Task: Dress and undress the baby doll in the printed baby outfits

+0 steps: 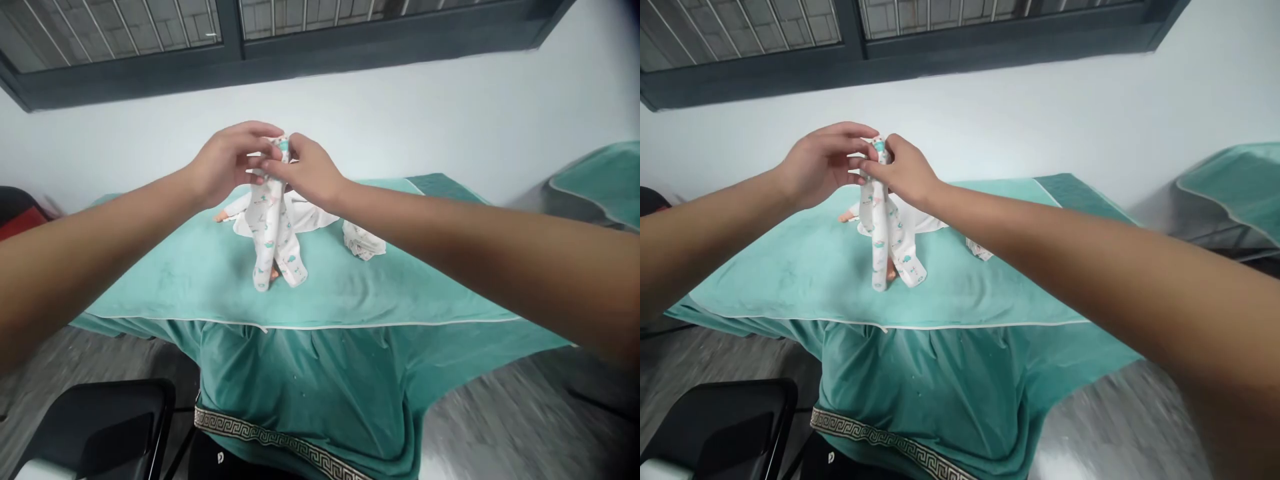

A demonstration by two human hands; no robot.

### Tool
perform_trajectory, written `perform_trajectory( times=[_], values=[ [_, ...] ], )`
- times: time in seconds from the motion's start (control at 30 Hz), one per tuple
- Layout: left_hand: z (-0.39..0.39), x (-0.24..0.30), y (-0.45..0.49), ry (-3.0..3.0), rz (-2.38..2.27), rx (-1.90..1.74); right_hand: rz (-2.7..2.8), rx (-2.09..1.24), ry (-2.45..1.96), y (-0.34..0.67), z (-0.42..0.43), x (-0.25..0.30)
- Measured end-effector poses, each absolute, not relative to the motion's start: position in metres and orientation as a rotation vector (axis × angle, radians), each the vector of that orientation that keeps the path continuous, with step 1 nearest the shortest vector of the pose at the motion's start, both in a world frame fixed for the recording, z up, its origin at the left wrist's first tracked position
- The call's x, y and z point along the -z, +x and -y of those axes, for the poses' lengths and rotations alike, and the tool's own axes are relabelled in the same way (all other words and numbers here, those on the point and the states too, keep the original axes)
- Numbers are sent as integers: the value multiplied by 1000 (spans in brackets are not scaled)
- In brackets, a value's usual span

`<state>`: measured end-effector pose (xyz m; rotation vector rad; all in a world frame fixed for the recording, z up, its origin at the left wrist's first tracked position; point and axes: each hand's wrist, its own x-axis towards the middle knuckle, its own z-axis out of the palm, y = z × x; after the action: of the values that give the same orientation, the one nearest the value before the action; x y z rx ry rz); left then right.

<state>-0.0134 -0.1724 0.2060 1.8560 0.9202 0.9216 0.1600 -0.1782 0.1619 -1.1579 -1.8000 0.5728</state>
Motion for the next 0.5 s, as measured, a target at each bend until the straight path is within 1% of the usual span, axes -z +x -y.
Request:
perform_trajectory(
  times=[0.1, 0.17, 0.3, 0.37, 0.43, 0.5],
  values=[
    [164, -191, -16, 1815, -988, -1019, 1791, -562, -1153, 151, 166, -156],
    [159, -175, -19, 1765, -996, -990, 1754, -567, -1157, 144, 160, -158],
    [161, -128, -30, 1684, -896, -625, 1566, -780, -1102, 141, 145, -167],
    [166, -104, -37, 1721, -929, -501, 1491, -802, -1115, 146, 131, -165],
    [173, -89, -44, 1897, -1048, -514, 1487, -702, -1246, 155, 115, -152],
    [178, -85, -49, 2156, -1169, -673, 1611, -648, -1416, 161, 104, -129]
  ],
)
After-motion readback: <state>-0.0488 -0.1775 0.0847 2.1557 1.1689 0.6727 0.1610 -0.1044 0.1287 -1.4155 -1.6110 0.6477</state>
